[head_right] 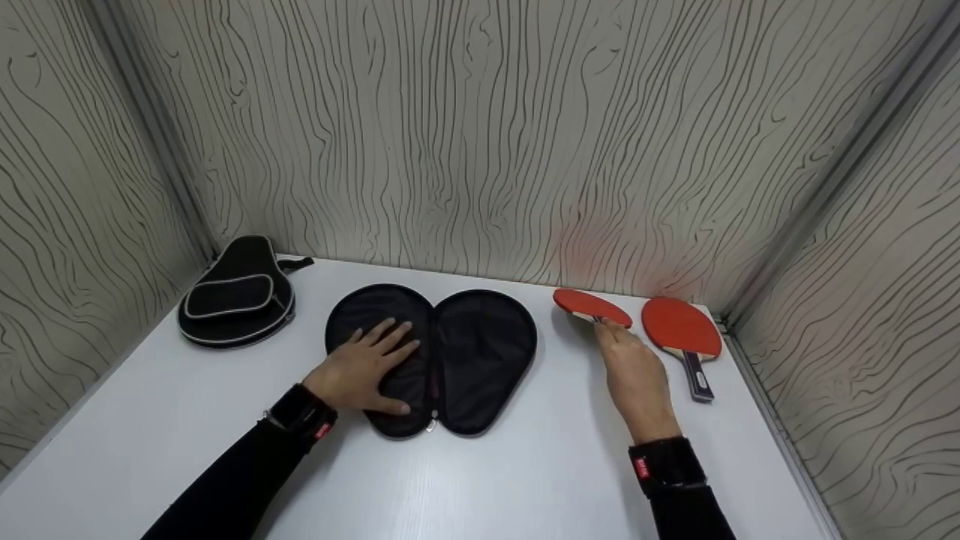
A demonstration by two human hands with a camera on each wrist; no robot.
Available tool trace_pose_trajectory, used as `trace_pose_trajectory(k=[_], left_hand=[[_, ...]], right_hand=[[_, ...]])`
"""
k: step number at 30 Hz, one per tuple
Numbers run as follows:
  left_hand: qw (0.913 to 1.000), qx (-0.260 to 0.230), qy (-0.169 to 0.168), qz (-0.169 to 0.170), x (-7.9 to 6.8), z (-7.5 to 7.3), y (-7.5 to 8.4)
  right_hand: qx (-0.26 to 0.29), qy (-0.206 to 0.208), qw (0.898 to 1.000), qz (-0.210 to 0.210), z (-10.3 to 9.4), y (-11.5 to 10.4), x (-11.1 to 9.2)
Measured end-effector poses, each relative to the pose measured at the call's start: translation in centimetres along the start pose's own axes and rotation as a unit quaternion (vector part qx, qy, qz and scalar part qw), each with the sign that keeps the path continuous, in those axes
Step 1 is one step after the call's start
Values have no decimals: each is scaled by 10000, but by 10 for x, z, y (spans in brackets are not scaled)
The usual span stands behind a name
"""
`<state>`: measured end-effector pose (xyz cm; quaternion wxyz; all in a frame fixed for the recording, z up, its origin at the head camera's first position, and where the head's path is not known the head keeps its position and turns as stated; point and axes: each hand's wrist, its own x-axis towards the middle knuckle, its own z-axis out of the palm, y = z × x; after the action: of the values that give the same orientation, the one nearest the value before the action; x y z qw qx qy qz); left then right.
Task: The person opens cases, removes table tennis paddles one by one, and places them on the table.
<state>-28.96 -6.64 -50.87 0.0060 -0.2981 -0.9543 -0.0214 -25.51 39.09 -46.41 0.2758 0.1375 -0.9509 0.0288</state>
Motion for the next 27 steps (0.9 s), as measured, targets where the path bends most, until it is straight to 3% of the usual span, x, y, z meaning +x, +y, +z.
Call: trace_pose_trajectory(k=[3,27], left_hand=[[10000,28,10,-11,0,1,0],[9999,32,-135,-39,2,1,-1]], right_hand=[[-2,5,10000,-44,3,2,-2],[-717,-1157,9907,25,20,-1,-13]])
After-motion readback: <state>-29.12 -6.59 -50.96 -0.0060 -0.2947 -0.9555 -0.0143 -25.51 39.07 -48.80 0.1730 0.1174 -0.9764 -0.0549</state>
